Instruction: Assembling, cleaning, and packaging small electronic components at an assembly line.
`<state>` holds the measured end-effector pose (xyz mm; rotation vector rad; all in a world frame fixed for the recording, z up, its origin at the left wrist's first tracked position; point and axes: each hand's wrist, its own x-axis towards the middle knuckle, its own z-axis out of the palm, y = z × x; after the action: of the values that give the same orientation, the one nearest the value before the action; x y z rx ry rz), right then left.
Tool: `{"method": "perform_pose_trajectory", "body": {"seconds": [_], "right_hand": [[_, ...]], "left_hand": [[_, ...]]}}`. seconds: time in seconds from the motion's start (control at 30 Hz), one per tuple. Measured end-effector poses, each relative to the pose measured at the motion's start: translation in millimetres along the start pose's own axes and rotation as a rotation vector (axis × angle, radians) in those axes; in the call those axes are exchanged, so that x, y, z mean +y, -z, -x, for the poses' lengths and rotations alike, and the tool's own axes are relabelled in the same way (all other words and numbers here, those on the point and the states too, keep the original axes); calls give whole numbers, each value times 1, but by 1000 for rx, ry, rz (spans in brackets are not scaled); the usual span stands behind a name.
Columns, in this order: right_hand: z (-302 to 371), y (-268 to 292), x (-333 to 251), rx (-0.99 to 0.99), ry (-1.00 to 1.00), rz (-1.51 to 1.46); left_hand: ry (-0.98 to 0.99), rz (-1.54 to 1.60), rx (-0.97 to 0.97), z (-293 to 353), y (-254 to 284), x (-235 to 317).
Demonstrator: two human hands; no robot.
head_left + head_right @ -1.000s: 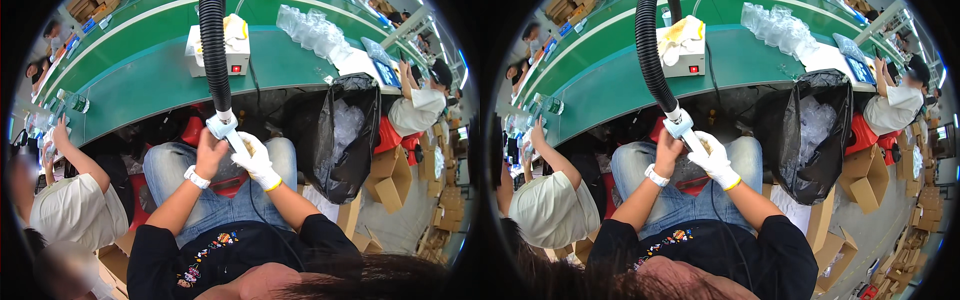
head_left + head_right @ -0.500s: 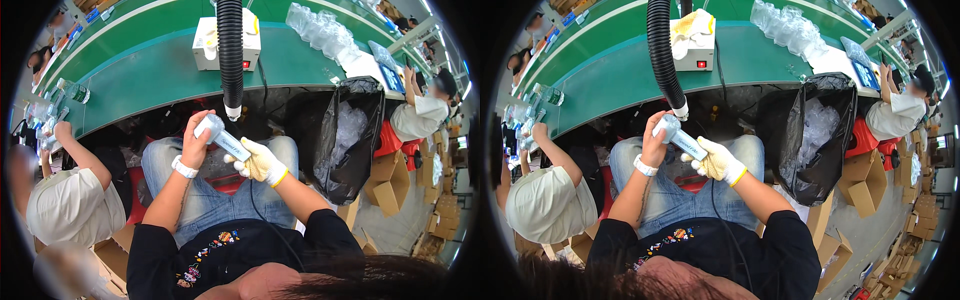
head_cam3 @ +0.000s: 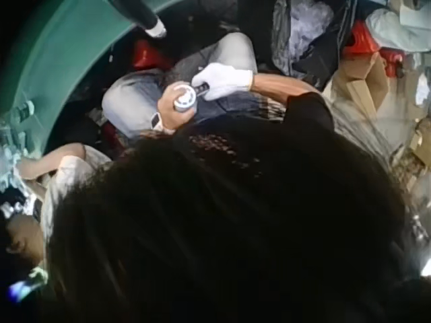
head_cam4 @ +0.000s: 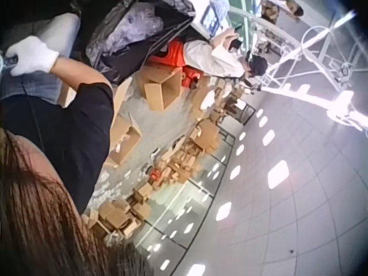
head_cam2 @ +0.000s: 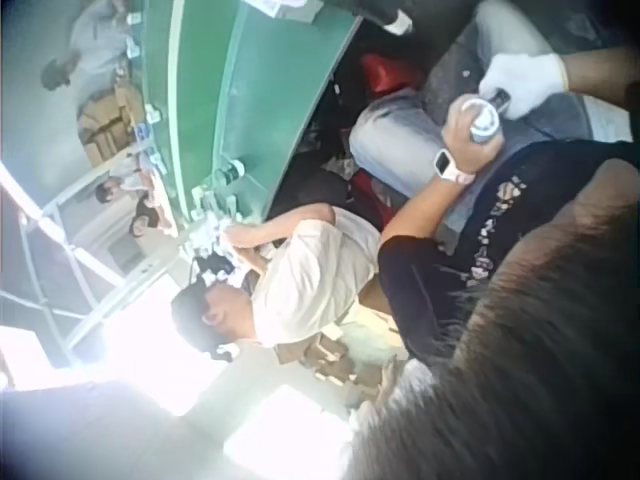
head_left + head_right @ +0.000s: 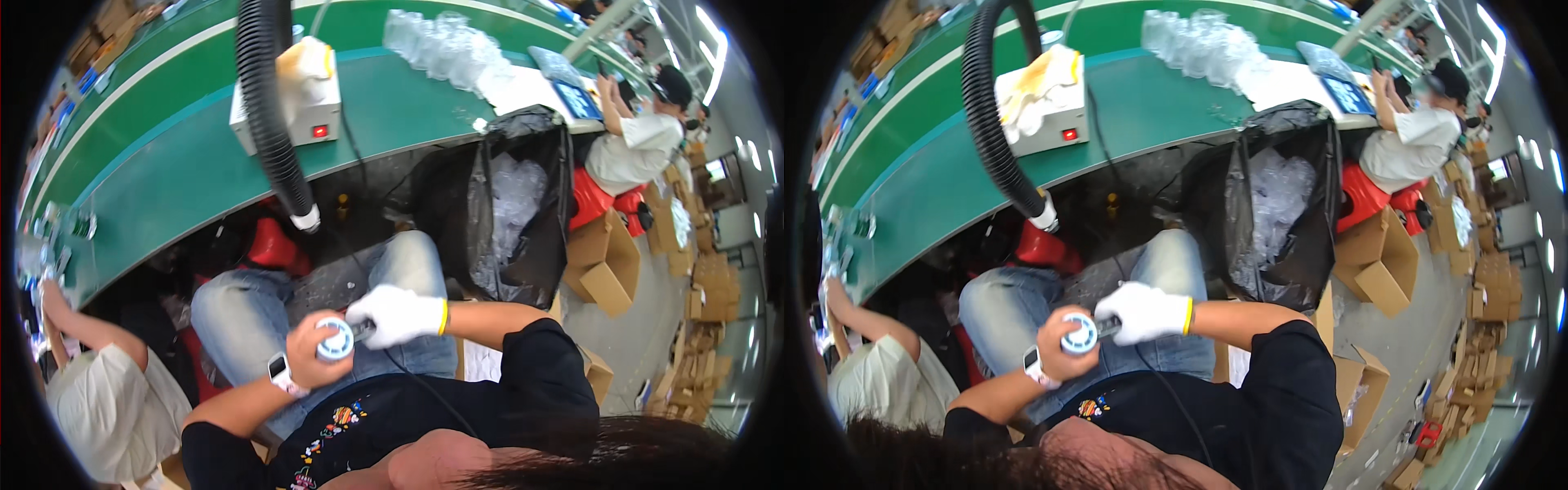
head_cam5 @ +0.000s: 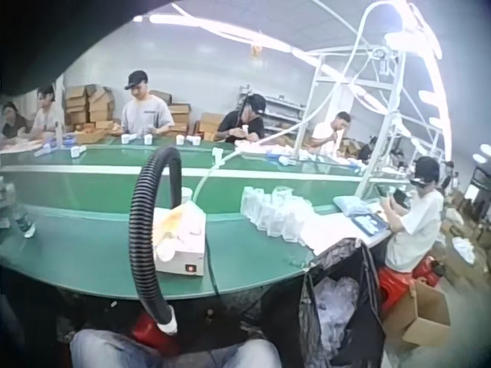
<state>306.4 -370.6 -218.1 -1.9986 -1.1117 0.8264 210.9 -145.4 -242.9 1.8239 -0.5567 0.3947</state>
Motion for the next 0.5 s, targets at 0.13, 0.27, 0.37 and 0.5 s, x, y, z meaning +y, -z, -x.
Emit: {"method": "perform_pose_trajectory", "body": {"seconds": [0.13, 0.27, 0.37, 0.5], "right_hand": [[3, -11, 3, 82, -103, 90], [-2, 6, 3, 95, -174, -8], [-7, 30, -4, 163, -155, -327], [-12, 116, 42, 946, 148, 271]], "left_hand": [[-27, -17, 46, 6, -22, -8], [121, -25, -18, -13, -13, -23], [401, 156, 57, -16, 13, -27], [352, 556, 626, -25, 89, -31]]}}
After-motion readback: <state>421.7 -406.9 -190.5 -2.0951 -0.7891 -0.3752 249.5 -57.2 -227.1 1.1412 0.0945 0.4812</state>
